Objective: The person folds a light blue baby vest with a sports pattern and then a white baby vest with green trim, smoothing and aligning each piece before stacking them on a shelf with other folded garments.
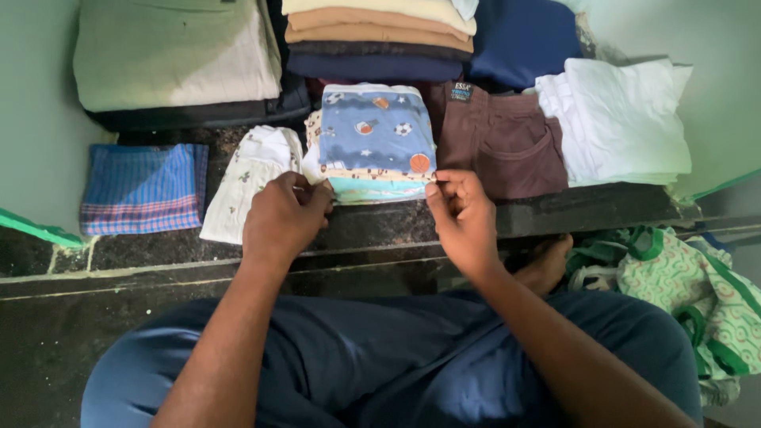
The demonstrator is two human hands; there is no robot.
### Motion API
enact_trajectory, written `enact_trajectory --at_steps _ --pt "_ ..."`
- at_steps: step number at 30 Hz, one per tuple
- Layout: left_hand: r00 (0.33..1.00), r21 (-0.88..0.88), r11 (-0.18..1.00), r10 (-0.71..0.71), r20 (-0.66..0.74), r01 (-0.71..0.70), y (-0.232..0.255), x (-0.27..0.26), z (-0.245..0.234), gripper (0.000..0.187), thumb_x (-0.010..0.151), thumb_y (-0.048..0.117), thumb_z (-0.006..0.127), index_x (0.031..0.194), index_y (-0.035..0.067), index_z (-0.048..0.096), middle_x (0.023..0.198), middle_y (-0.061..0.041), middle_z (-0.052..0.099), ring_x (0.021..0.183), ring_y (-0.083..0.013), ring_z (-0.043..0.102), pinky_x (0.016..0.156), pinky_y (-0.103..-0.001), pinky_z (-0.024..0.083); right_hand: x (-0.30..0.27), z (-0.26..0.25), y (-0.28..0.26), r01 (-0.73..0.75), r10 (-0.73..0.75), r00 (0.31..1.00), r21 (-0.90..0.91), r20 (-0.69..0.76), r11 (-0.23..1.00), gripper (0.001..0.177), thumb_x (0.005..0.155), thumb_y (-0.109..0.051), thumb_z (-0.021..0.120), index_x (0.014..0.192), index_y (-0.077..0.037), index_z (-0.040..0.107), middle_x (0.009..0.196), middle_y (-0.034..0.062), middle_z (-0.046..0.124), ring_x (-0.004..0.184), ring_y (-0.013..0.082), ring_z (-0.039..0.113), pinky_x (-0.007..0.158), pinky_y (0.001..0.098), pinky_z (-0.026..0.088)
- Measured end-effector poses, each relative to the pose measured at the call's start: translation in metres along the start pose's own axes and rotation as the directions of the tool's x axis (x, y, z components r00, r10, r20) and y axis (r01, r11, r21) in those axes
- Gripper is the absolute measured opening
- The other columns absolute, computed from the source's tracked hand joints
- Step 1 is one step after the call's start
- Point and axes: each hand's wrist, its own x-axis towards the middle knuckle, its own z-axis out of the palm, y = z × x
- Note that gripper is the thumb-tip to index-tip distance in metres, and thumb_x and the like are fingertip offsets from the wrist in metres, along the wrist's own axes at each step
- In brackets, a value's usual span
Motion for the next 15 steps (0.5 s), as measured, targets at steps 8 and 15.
enact_trajectory --at_steps 8,15 --pt "0.997 -0.039 0.998 0.039 -0.067 -0.042 -0.001 0.001 0.003 0.029 0.092 0.032 0.066 0.102 0.006 0.07 0.074 -0.006 0.077 0.07 -0.0216 0.078 0.073 -0.037 0.058 0.004 -0.003 0.008 -0.073 0.073 0.997 0.095 0.004 0.993 0.014 0.104 -0.012 0.065 0.108 0.001 0.059 0.087 0.0046 0.071 0.061 0.0038 0.058 0.054 0.0213 0.047" --pt "0.93 -0.118 0.959 0.212 -0.299 -0.256 -0.005 0.001 -0.005 0.033 0.101 0.03 0.055 0.115 0.003 0.067 0.095 -0.017 0.076 0.081 -0.0317 0.076 0.075 -0.044 0.057 0.002 -0.002 0.004 -0.02 0.024 0.999 0.091 -0.04 0.996 0.016 0.106 -0.011 0.062 0.116 0.001 0.061 0.093 0.0062 0.069 0.069 0.0062 0.062 0.062 0.0215 0.055"
